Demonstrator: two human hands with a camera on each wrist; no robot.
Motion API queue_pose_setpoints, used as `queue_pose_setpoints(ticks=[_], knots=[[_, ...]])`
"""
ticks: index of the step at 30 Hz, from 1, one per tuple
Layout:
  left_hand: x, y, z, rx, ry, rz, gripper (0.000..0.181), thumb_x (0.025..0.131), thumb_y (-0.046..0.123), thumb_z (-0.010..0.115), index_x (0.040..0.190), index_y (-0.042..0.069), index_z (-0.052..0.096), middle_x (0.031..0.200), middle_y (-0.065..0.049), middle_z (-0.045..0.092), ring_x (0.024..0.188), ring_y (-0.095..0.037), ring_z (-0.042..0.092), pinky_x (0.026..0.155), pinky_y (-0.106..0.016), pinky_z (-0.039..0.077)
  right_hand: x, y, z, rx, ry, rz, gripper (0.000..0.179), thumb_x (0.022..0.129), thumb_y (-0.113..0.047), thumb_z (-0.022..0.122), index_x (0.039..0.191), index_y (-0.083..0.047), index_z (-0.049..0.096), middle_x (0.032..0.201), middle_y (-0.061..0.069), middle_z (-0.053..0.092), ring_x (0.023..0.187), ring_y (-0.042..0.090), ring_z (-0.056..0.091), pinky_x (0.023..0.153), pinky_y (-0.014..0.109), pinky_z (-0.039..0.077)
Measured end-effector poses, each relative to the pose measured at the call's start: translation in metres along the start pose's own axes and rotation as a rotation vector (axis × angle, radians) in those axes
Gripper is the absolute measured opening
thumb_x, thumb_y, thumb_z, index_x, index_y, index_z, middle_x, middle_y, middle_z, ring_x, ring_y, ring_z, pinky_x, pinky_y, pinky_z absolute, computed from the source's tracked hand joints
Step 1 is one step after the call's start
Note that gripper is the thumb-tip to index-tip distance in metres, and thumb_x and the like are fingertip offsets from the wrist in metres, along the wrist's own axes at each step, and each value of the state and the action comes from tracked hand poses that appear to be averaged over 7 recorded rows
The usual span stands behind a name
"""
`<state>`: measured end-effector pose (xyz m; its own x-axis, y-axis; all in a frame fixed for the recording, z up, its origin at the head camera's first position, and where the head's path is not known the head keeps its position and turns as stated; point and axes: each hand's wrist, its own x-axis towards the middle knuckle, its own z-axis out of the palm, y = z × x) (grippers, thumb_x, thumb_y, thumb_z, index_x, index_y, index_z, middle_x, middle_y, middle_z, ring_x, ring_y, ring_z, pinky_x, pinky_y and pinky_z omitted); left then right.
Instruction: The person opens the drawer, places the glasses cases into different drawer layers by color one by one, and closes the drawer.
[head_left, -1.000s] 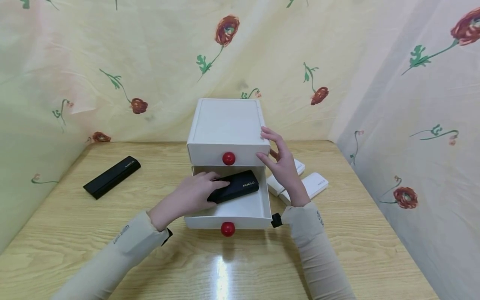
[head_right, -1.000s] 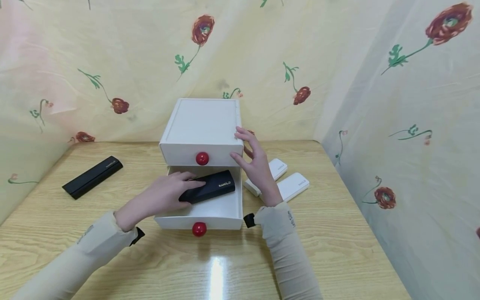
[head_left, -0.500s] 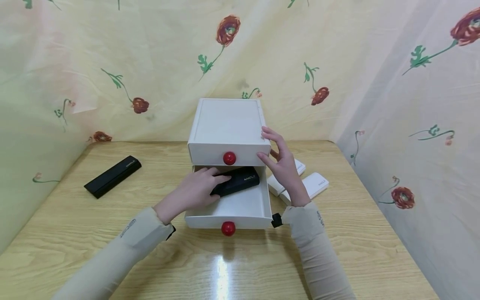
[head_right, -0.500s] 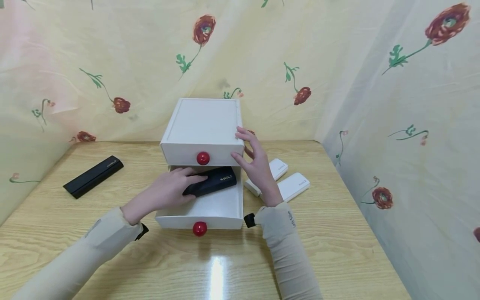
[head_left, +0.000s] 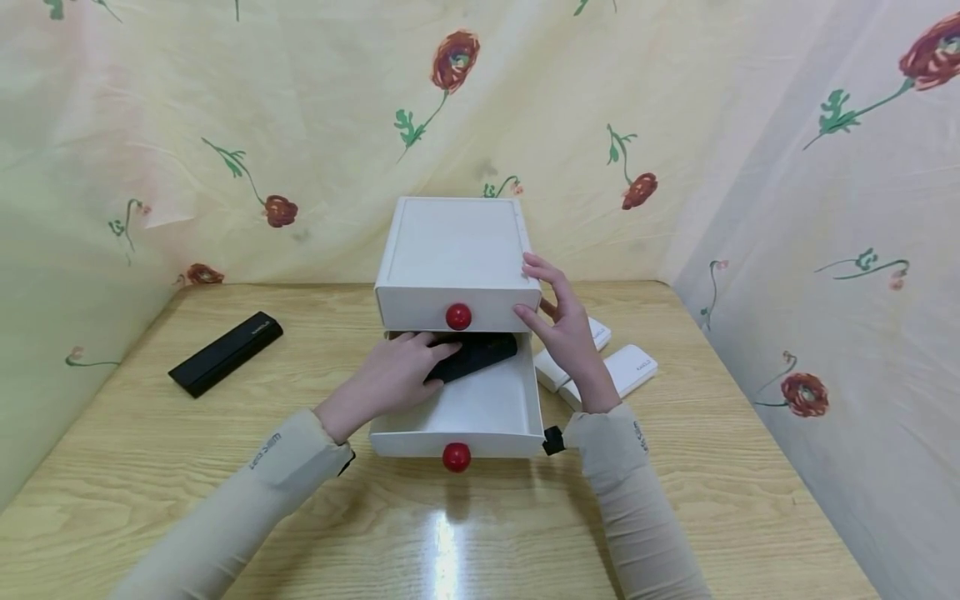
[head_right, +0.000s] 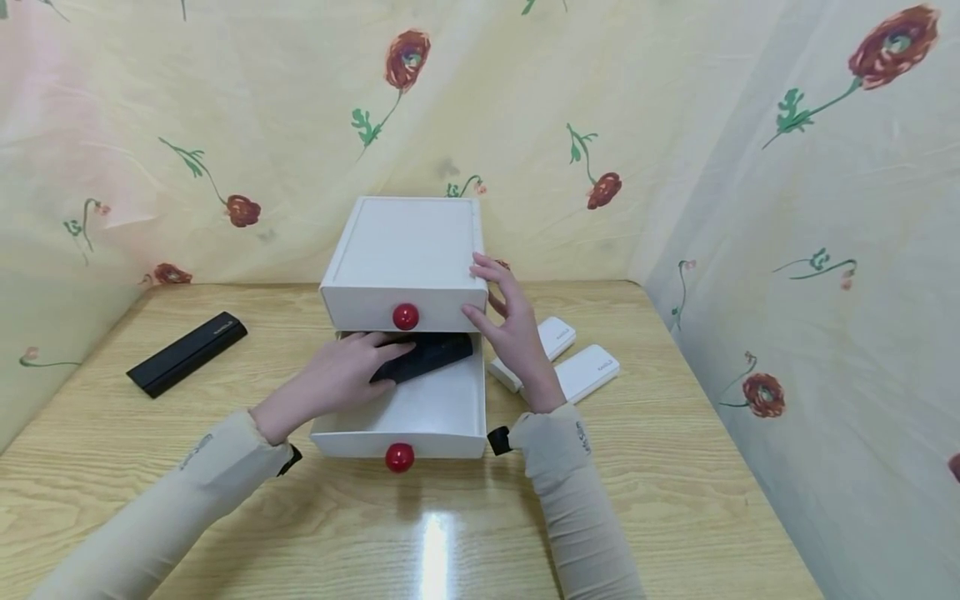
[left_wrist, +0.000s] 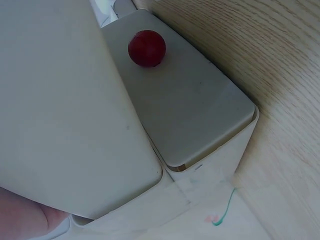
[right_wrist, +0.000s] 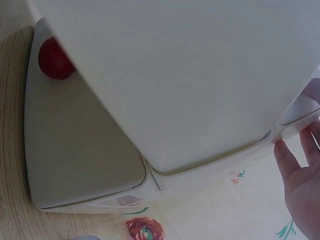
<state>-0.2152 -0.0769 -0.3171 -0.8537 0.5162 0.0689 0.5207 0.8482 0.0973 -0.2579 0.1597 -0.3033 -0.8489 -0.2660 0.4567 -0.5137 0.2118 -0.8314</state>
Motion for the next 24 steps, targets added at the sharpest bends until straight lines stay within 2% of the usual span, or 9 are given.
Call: queue_pose_setpoints(ticks=[7, 16, 24], knots=[[0.002, 0.000, 0.002, 0.026, -0.005, -0.018, 0.051, 0.089, 0.026, 0.070, 0.137, 0.018, 0.056, 0.133, -0.013, 0.060, 0.114, -0.032, 0.062, 0.088, -0.047, 0.055, 0.001, 0.000, 0.000, 0.000, -0.001, 0.009, 0.047, 0.092, 0.003, 0.060, 0.136, 0.003, 0.043, 0.156, 0.014, 0.033, 0.148, 0.029, 0.024, 0.109, 0.064, 0.034], [0.001, 0.000, 0.001, 0.016, 0.008, -0.024, 0.048, 0.089, 0.027, 0.070, 0.135, 0.017, 0.059, 0.132, -0.011, 0.062, 0.115, -0.030, 0.061, 0.088, -0.046, 0.056, 0.006, 0.030, 0.000, 0.016, 0.005, -0.009, 0.050, 0.091, 0.001, 0.062, 0.138, -0.005, 0.045, 0.156, 0.004, 0.034, 0.148, 0.020, 0.024, 0.109, 0.064, 0.034], [-0.004, -0.001, -0.003, -0.021, 0.033, -0.002, 0.048, 0.088, 0.027, 0.071, 0.133, 0.016, 0.059, 0.130, -0.011, 0.062, 0.116, -0.030, 0.060, 0.085, -0.046, 0.056, 0.006, 0.030, -0.002, 0.005, 0.010, -0.030, 0.049, 0.092, -0.003, 0.064, 0.137, -0.007, 0.046, 0.156, 0.002, 0.036, 0.148, 0.019, 0.025, 0.108, 0.064, 0.035]])
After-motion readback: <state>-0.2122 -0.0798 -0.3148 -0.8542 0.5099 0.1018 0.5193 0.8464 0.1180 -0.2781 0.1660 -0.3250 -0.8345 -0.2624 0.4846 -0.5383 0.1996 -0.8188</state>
